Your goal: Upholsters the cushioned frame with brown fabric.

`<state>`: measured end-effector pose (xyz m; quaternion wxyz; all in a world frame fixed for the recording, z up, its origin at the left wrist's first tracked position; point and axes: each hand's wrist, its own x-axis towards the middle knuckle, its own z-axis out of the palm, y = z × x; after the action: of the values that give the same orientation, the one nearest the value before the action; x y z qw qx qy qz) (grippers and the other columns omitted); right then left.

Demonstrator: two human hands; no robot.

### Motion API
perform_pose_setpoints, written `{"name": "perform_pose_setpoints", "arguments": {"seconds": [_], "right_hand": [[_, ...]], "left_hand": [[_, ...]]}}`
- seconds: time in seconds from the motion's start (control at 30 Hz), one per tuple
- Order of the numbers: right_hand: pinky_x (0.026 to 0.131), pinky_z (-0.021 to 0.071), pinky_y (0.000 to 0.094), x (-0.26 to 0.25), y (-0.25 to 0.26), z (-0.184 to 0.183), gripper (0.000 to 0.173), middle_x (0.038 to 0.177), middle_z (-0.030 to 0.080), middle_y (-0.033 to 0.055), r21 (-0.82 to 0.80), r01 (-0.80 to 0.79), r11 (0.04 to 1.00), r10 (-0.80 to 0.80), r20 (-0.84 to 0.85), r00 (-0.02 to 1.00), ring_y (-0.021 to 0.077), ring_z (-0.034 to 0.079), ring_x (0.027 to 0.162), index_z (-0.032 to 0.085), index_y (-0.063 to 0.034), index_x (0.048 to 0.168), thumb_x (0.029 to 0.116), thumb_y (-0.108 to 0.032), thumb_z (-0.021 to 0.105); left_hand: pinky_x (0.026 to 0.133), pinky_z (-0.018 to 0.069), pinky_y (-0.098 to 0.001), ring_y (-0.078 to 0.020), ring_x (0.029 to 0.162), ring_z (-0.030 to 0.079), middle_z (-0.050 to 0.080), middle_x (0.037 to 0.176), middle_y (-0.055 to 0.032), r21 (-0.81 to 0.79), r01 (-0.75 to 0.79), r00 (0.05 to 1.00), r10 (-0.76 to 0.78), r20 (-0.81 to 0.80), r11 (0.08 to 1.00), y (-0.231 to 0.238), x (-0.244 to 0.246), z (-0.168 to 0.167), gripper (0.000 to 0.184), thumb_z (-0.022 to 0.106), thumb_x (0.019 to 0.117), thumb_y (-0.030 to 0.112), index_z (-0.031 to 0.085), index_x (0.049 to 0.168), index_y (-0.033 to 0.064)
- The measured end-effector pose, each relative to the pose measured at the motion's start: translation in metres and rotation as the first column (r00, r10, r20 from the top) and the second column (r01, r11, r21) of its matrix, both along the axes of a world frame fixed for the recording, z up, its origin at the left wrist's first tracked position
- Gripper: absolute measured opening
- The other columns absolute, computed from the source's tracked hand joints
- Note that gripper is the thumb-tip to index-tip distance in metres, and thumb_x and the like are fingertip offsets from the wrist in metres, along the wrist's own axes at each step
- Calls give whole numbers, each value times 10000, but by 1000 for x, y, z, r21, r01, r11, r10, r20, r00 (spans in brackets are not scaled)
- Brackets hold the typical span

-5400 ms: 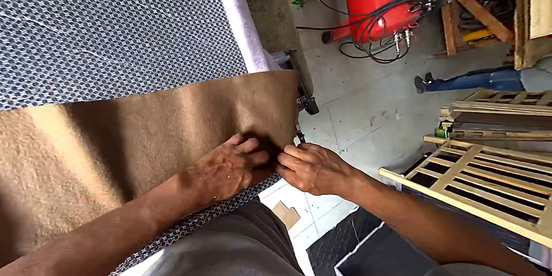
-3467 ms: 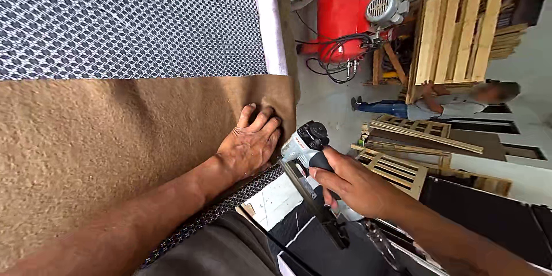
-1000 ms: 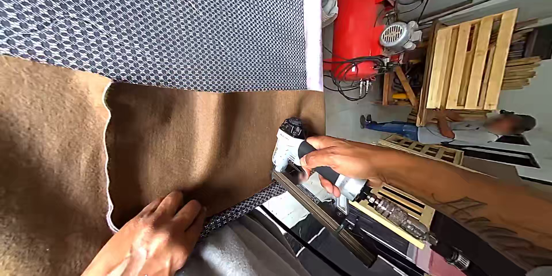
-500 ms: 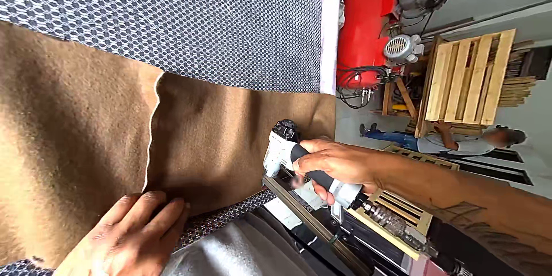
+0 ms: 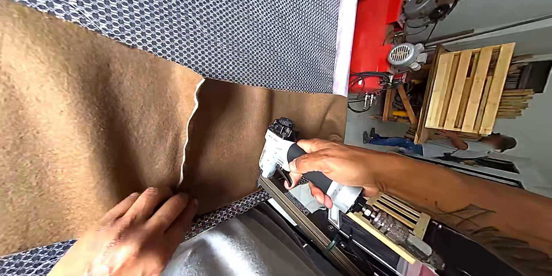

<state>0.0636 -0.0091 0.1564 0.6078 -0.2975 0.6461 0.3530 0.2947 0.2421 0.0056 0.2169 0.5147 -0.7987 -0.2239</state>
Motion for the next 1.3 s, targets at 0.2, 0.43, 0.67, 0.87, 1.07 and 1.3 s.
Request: {"name": "perform_pose_setpoints", "arguments": {"seconds": [0.2,0.43,0.67,0.87,1.07,1.3], "right_hand": [[478,572,282,26,11,-2,151,908,680,119,18,-24,1000,24,18,1000,168,624,501,489,-109,1185,1078,-212,466],[480,566,274,60,27,-3,171,942,697,114,23,-43,999,43,-1,999,161,626,507,497,-114,1202,1075,-224,470],[481,565,273,93,47,-3,167,930,698,120,17,-54,998,53,26,998,161,626,506,497,-109,1197,1079,-222,465],[482,569,283,115,62,-4,167,925,691,123,24,-26,999,25,48,999,170,624,507,494,-112,1205,1075,-211,462],[469,568,275,116,64,-8,177,923,700,128,50,24,998,-29,97,995,164,629,498,497,-111,1213,1074,-217,469],[505,571,276,142,75,1,182,989,694,118,-2,-55,999,55,4,998,163,626,523,467,-129,1238,1084,-218,430]], "left_hand": [[619,495,-439,-316,767,637,693,891,-115,-37,21,1000,-21,0,999,15,29,0,247,482,1034,49,723,1089,48],[722,506,-495,-353,890,656,688,918,-117,-33,-76,997,77,30,997,32,59,-1,231,504,1041,115,732,1034,75],[559,456,-417,-305,711,598,651,807,-100,-51,-53,998,54,18,997,52,89,-2,272,460,1037,72,732,1027,55],[524,423,-383,-273,664,558,611,765,-77,-54,-41,999,42,21,998,56,89,-4,315,414,1015,54,727,981,66],[626,479,-473,-351,841,636,675,938,-116,-5,-70,997,70,43,998,68,121,-1,283,462,1022,99,742,1062,104],[624,505,-468,-354,779,628,675,924,-151,161,4,1000,-3,-5,987,92,165,10,236,532,1029,66,734,1149,81]]}}
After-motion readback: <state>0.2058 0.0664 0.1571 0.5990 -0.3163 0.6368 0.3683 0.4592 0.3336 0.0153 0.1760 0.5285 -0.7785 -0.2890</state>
